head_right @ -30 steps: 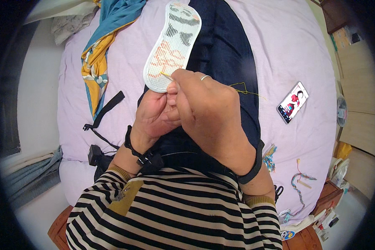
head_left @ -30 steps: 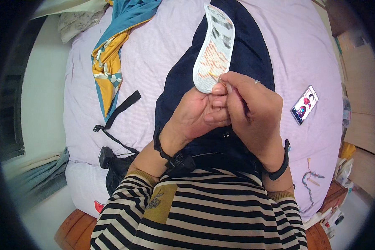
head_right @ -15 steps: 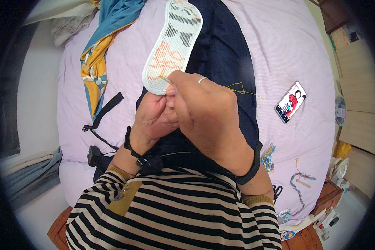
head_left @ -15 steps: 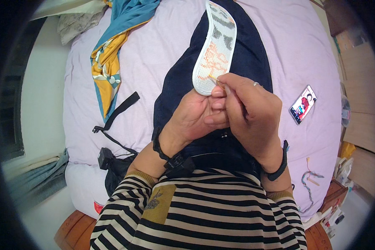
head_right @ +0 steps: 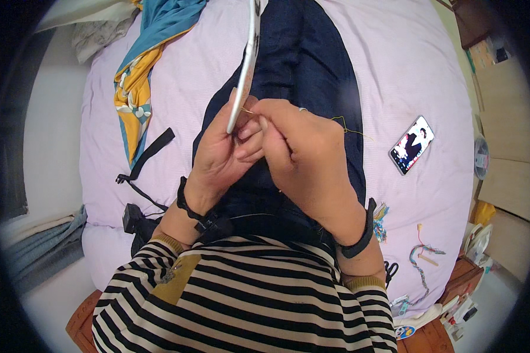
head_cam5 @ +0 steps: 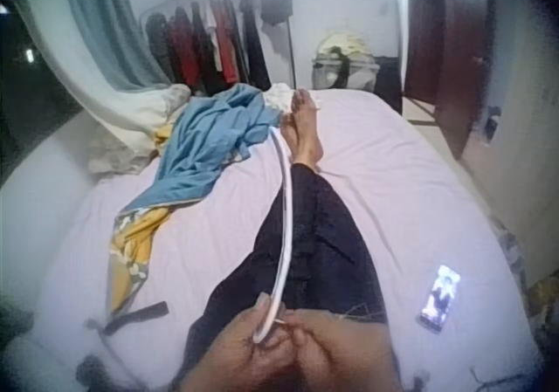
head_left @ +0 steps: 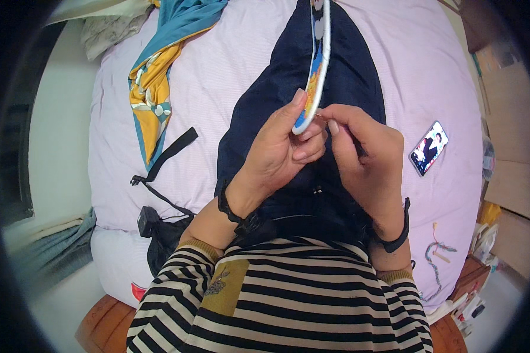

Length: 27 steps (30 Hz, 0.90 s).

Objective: The person lies on a bed and sews a panda-themed insole using a needle and thread. They handle the insole, thread, and needle, occasionally adjusting the thread and flipping the insole to work on different sections.

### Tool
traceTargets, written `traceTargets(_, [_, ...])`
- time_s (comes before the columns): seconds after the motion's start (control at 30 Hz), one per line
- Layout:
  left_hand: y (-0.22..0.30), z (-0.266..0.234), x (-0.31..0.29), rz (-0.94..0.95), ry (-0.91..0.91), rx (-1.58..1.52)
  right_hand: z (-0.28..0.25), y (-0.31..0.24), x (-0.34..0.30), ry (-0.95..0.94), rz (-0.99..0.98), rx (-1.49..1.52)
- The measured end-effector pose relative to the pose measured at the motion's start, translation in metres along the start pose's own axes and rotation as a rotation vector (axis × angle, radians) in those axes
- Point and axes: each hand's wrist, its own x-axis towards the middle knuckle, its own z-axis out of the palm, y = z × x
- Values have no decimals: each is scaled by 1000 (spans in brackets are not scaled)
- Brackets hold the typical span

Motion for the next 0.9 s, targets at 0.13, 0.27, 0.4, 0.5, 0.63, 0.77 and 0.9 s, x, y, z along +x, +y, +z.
traceTargets(0.13, [-4, 9, 2, 157, 165, 282, 5, 0, 0, -51, 234, 377])
traceTargets(0.27, [-1, 8, 4, 322, 265, 575, 11, 8, -3, 73, 303, 247])
traceTargets(0.4, [1, 0, 5, 388, 305, 671, 17, 13, 2, 215, -191, -351])
traceTargets(0.5, [-5, -1, 7, 383, 356, 809, 20, 18, -2, 131, -296, -492])
traceTargets(0.63, [-6, -3, 10, 364, 401, 757, 26, 23, 3, 64, -289, -375])
traceTargets(0.77, [-17, -13, 21, 460, 392, 672, 11, 9, 7, 86, -145, 222])
traceTargets(0.9, [15, -31, 19, 364, 425, 697, -38, 4, 10, -12, 240, 915])
